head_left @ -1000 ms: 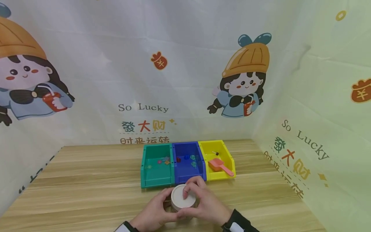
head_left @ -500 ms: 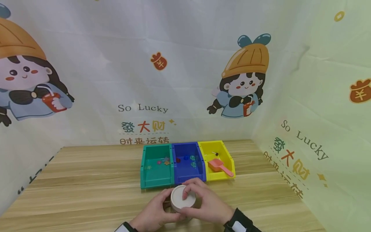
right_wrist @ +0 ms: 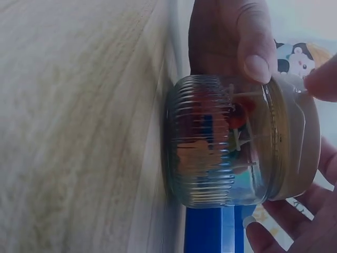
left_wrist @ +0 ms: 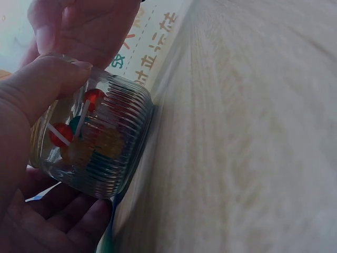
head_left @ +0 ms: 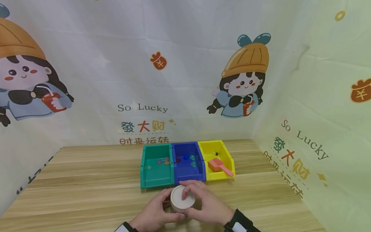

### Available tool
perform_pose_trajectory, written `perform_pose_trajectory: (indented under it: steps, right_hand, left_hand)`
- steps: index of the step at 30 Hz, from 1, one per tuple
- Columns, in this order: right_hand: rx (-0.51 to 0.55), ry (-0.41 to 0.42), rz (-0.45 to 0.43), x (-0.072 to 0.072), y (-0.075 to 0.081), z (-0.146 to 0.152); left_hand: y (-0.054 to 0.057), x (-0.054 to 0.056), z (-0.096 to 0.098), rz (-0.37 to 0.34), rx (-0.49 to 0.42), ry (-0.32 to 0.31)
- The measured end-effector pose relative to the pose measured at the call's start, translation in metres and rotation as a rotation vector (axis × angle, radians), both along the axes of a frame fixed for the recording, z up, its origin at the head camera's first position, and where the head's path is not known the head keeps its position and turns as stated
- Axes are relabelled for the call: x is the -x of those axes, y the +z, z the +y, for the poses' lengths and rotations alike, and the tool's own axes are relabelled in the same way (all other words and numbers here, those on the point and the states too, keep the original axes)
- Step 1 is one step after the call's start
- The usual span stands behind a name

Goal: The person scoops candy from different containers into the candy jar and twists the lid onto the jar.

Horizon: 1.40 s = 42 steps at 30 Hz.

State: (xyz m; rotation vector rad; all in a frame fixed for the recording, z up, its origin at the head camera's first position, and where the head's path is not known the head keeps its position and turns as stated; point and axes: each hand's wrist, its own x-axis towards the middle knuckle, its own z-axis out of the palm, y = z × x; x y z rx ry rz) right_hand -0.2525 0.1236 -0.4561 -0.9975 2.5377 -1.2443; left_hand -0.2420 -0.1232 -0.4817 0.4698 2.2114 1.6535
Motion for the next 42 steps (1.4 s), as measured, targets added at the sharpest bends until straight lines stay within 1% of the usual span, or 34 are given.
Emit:
perform_pose_trajectory:
  steps: [3, 8, 10, 14, 17, 19, 23, 28, 32, 35, 37, 40, 42]
  right_hand:
    - [-0.005, -0.017, 0.006, -0.0020, 0.0014, -0.0016]
    - [0.011, -0.082, 0.007, -0.0049, 0.0001, -0.0065]
    - [0.017, -0.094, 0.003, -0.0054, -0.0006, -0.0077]
    - [0.010, -0.060, 0.008, -0.0046, -0.0011, -0.0061]
    - [0.003, -0.021, -0.010, -0.0033, -0.0010, -0.0038]
    - [-0.001, -0.010, -0.032, -0.0030, -0.0004, -0.0032]
    - [0.005, -0.027, -0.044, -0.0033, -0.0002, -0.0042]
    - [0.030, -0.054, -0.034, -0.0036, -0.0024, -0.0050]
    - [0.044, 0.014, -0.028, -0.0012, -0.0047, -0.0013]
    - [0.058, 0.052, -0.050, 0.0003, -0.0053, 0.0002]
    - [0.061, 0.029, -0.078, -0.0001, -0.0051, -0.0008]
    - [0.050, -0.036, -0.083, -0.0008, -0.0054, -0.0041]
    - [0.037, -0.065, -0.074, -0.0011, -0.0055, -0.0056]
  left_hand:
    - [-0.0012, 0.0011, -0.0007, 0.010, 0.000, 0.001]
    - [-0.0022, 0.0022, -0.0022, 0.024, 0.016, 0.008]
    - [-0.0023, 0.0024, -0.0024, 0.030, 0.023, 0.006]
    - [-0.0011, 0.0011, -0.0015, 0.022, 0.014, 0.002]
    - [0.0002, -0.0001, 0.0000, 0.012, 0.002, 0.002]
    - [0.0007, -0.0003, 0.0005, 0.009, -0.002, 0.001]
    - [0.0007, 0.0000, -0.0006, 0.029, 0.003, 0.003]
    - [-0.0004, 0.0004, -0.0022, 0.039, 0.024, 0.006]
    - [-0.0013, 0.0004, -0.0019, 0.018, 0.001, -0.003]
    - [-0.0014, 0.0002, -0.0018, 0.010, -0.011, -0.005]
    - [-0.0013, 0.0001, -0.0019, 0.022, -0.007, -0.004]
    - [-0.0012, -0.0001, -0.0026, 0.042, -0.004, -0.004]
    - [-0.0011, -0.0004, -0.0029, 0.047, 0.000, -0.003]
